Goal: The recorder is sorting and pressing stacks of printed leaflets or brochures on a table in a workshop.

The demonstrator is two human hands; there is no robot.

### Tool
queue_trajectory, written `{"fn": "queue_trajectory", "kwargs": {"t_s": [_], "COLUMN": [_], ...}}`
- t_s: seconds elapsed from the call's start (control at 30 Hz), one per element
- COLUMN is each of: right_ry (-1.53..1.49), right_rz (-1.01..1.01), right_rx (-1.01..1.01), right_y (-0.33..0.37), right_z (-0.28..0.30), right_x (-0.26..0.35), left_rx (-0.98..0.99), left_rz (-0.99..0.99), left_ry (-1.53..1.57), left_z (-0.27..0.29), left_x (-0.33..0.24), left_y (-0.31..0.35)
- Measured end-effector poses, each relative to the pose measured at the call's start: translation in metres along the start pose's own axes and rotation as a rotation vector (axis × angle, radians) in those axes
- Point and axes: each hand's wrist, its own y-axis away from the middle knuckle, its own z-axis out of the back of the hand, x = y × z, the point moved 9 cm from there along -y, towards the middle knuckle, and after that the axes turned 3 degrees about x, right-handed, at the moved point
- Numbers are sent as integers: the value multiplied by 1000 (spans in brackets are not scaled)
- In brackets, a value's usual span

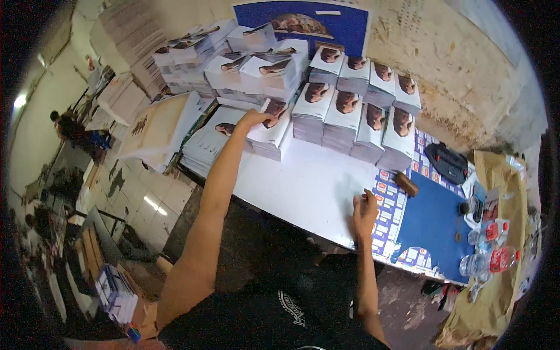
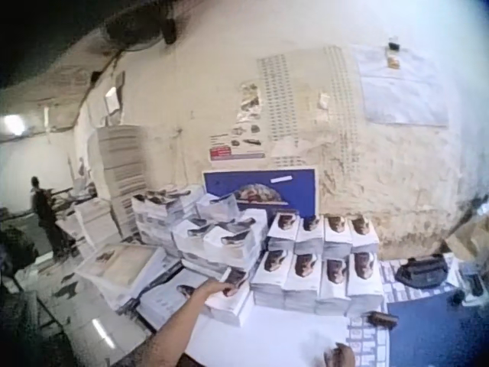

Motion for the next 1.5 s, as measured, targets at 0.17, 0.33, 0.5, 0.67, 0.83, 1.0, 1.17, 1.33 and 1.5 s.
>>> {"fn": "queue_trajectory", "kwargs": {"t_s": [0.17,0.33,0.5,0.67,0.83,1.0,1.17,1.33,1.5], "right_ry": [-199,-534,-803,-944,-841,-998,-860,-688,-792], "right_rz": [-139,-259,-592,-565,-692,-592,-641,-702,-682], "right_rx": [-41,306,675,785,805,894,798,614,847], "right_y": [13,-54,-101,-96,-83,-82,-86,-91,-50], "right_z": [3,-115,-274,-312,-302,-308,-288,-269,-325], "right_x": [-55,-8,32,68,92,133,95,59,141], "left_rx": [314,236,244,284,256,243,277,249,-79], "left_rz": [-18,-135,-163,-180,-191,-250,-281,-327,-921], "left_ry": [147,200,238,279,335,351,352,412,625], "left_z": [-79,-58,-60,-75,-70,-67,-73,-79,16], "left_x": [-39,-56,-63,-60,-42,-48,-60,-48,4], "left_y": [33,48,53,55,55,69,79,66,76]}}
